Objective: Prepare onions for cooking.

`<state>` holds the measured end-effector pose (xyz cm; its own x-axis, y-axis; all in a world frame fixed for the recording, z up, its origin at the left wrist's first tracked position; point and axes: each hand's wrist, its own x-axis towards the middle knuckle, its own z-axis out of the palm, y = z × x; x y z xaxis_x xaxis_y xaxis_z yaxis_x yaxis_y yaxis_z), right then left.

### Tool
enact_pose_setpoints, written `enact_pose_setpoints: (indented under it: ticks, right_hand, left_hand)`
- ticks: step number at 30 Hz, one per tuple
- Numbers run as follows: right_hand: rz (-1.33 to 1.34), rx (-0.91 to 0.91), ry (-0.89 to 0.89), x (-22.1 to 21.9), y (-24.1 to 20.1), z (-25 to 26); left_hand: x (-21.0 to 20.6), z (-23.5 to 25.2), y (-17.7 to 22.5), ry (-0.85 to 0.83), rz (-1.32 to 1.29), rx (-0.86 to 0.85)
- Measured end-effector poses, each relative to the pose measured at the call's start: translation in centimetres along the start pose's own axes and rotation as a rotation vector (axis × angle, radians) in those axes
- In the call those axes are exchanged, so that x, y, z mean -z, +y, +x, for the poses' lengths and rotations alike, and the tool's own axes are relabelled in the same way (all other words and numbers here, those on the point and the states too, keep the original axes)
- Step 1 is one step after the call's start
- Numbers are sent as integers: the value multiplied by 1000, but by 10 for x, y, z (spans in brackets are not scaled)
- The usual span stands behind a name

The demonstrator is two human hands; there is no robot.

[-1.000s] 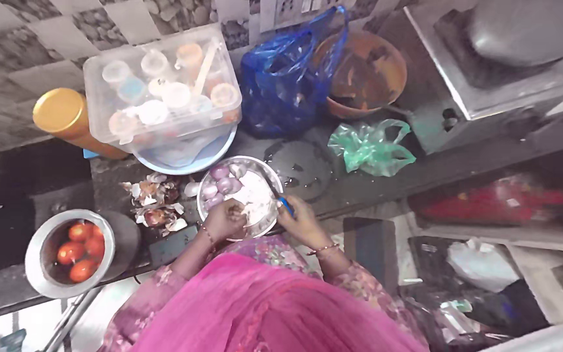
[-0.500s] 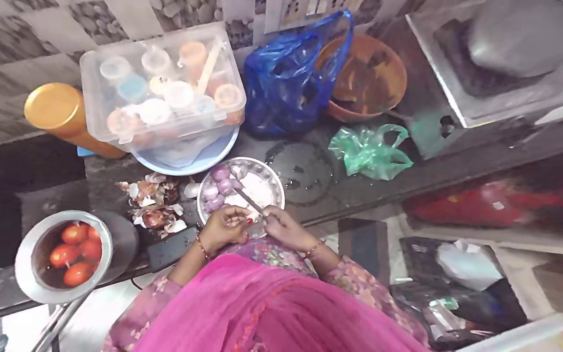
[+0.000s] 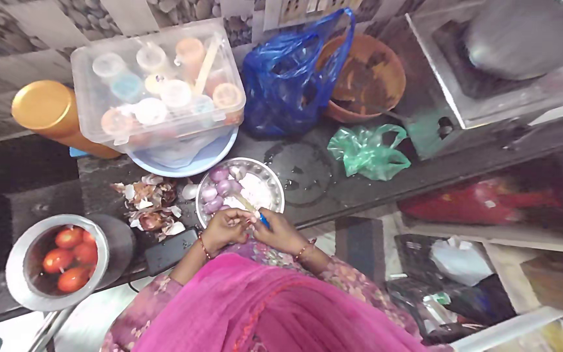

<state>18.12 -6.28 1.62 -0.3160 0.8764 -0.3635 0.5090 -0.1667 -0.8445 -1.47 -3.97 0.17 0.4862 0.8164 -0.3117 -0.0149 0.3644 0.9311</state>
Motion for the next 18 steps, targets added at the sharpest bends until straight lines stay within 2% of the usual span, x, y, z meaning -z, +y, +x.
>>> enact_pose_setpoints:
  ticks: [8,13,18]
  right_hand:
    - [-13,20,21,-6,1,2]
    - [-62,-78,16,-1,0,4]
    - [-356,-121,154,19,-7,0]
  left_hand:
    - [0,4,-7,-11,-41,14]
    - [-4,8,-6,14,-22,14]
    - [-11,12,14,149,59,208]
